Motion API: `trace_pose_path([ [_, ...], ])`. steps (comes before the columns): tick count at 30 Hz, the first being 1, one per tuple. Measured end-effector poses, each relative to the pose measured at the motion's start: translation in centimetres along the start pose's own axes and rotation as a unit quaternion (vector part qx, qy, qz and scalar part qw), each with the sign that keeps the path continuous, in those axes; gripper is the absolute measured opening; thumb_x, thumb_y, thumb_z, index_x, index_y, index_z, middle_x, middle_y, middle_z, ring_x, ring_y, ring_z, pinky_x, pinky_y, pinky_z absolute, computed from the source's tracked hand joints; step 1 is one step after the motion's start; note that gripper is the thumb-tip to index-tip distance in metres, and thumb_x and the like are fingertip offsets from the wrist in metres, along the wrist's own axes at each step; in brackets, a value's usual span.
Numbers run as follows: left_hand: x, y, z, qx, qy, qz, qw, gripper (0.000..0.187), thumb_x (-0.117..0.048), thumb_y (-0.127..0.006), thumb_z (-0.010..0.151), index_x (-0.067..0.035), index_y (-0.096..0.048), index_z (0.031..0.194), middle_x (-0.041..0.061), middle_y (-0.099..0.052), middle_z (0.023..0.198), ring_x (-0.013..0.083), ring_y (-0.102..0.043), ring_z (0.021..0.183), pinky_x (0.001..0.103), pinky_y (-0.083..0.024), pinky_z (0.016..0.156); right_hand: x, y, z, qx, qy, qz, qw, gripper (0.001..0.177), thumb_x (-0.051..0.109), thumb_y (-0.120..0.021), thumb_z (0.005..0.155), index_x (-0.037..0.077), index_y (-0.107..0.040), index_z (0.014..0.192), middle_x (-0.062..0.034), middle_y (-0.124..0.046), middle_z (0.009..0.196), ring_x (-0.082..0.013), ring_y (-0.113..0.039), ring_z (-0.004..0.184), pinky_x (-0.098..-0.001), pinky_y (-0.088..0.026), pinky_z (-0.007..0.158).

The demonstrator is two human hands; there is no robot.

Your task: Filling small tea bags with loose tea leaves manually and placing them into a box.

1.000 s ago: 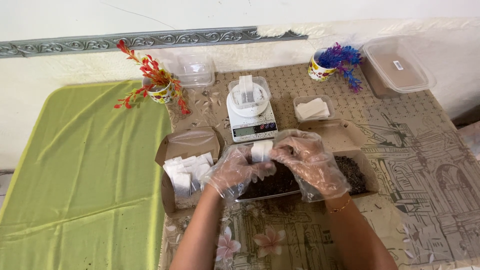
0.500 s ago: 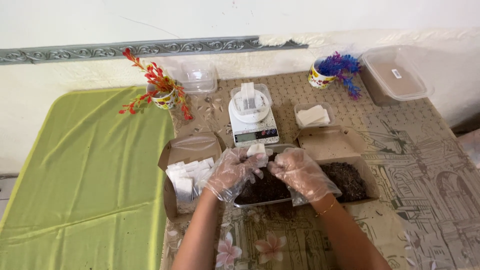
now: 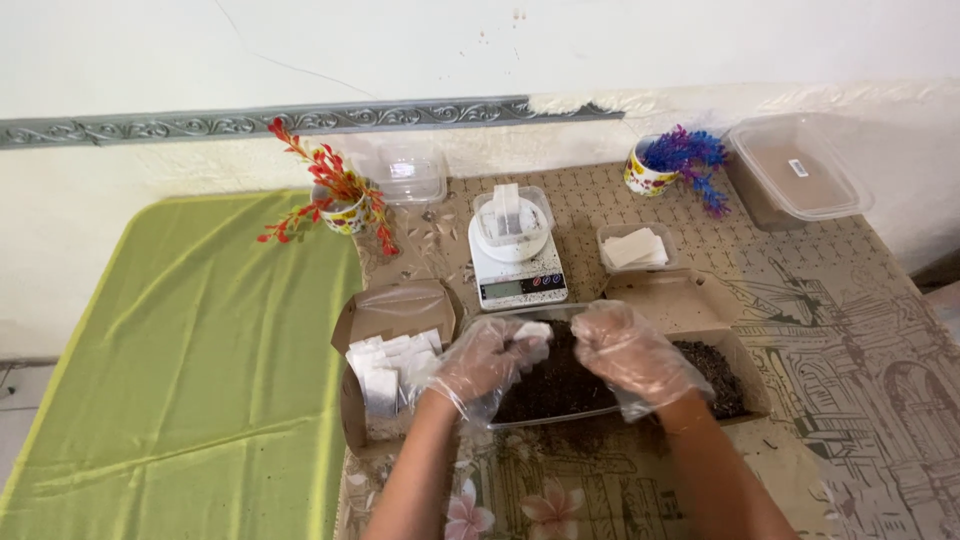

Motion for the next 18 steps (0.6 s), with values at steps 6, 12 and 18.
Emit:
trace_pose_path([
  [6, 2.2, -0.6, 0.7, 0.023, 0.023, 0.055, 0.998, 0.026, -0.040, -0.063, 0.096, -0.020, -0.079, 0.100, 0.006, -0.073, 0.076, 0.0245, -0.069, 0.080, 0.040, -0.056, 0.077, 1.8, 1.4, 0.0, 0.056, -0.236, 0.025, 0.970, 0.019, 0.028, -0.071, 0.098, 0.010, -0.075, 0.094, -0.0092, -0.073, 0.075, -0.0215, -0.070, 0.067, -0.0349, -0.056, 0.072],
  [12, 0.1, -1.2, -0.7, 0.046, 0.007, 0.042, 0.998, 0.025, -0.033, -0.060, 0.096, -0.013, -0.076, 0.093, 0.012, -0.073, 0.080, 0.0300, -0.068, 0.082, 0.044, -0.055, 0.081, 0.2, 2.6, 2.4, 0.073, -0.084, -0.109, 0.988, 0.045, 0.058, -0.071, 0.089, 0.021, -0.077, 0.114, -0.0040, -0.067, 0.077, -0.0193, -0.069, 0.090, -0.0409, -0.051, 0.102],
  [18, -4.4, -1.8, -2.4, 0.104, 0.084, 0.065, 0.989, 0.022, -0.030, -0.062, 0.102, -0.015, -0.078, 0.096, 0.008, -0.074, 0.085, 0.0273, -0.070, 0.086, 0.040, -0.055, 0.086, 3.9, 3.3, 9.7, 0.021, -0.021, -0.001, 1.000, 0.038, 0.034, -0.057, 0.100, 0.011, -0.066, 0.128, -0.0198, -0.067, 0.125, -0.0267, -0.069, 0.094, -0.0385, -0.058, 0.075],
])
Point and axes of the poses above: each hand's wrist, its own z-axis towards the middle knuckle, its own y-axis out of the back of the hand, x = y × z, the point moved 2 cm from there along z, towards the middle knuckle
